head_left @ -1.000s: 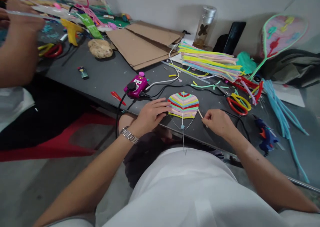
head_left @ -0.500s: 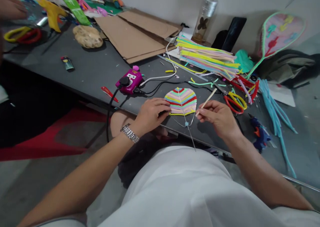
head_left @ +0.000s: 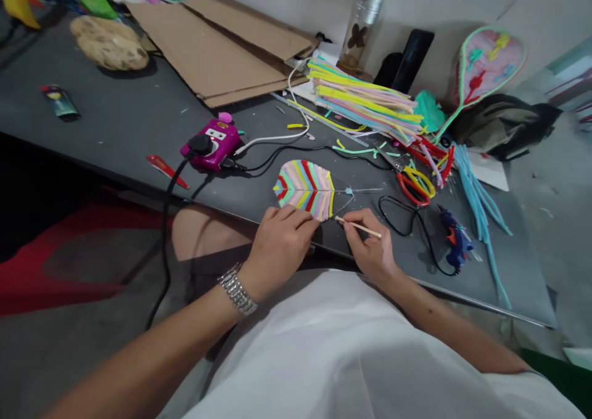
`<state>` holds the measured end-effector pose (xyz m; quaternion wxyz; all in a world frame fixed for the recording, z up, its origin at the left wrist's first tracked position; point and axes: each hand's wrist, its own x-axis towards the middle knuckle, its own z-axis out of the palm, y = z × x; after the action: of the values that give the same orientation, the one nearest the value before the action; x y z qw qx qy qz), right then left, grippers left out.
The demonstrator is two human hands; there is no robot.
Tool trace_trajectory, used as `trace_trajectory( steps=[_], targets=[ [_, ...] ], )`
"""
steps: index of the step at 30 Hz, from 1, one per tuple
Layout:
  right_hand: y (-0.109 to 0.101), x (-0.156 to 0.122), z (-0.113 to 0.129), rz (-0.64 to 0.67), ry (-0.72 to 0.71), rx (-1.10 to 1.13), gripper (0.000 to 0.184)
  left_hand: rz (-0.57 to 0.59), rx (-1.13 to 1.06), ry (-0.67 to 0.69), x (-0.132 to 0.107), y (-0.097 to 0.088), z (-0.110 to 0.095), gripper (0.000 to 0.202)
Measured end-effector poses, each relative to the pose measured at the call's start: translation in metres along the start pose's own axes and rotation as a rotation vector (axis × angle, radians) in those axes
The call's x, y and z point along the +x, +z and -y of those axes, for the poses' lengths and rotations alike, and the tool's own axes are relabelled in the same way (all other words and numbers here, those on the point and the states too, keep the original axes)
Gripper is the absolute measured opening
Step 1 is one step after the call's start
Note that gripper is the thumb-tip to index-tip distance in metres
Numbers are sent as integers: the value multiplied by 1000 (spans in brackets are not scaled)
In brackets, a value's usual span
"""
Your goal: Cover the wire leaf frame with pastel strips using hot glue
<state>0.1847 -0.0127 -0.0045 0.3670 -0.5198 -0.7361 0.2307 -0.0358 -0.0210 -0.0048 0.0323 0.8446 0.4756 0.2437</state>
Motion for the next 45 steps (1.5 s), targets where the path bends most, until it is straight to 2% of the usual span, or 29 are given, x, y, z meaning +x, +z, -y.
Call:
trace_trajectory(
  steps=[2, 6, 8, 11, 17, 22, 24, 30, 39, 45],
  targets=[
    [0, 1, -6, -14, -15, -3, 8, 28, -38, 17, 10, 0, 6, 22],
    [3, 6, -12, -29, -39, 10, 9, 188, -130, 124, 38, 2, 33, 55],
    [4, 8, -12, -22, -44, 15, 10, 260, -157, 178, 49, 5, 45, 56],
    [5, 10, -12, -7, -48, 23, 10, 304, -184, 220, 55, 8, 52, 46],
    [3, 8, -9, -32, -95, 29, 11, 299, -186, 212, 52, 11, 48, 39],
    [1, 6, -5, -48, -326, -69, 21, 290, -215, 201, 52, 11, 49, 35],
    [2, 7, -5, -40, -366, -122, 23, 301, -207, 207, 52, 11, 49, 33],
    [7, 9, -6, -27, -293, -202, 15, 304, -222, 212, 51, 10, 49, 31],
    [6, 12, -8, 46, -260, -98, 15, 288, -248, 202, 51, 14, 50, 27],
    [3, 8, -6, -68, -291, -138, 16, 262, -289, 186, 50, 14, 50, 28]
  ],
)
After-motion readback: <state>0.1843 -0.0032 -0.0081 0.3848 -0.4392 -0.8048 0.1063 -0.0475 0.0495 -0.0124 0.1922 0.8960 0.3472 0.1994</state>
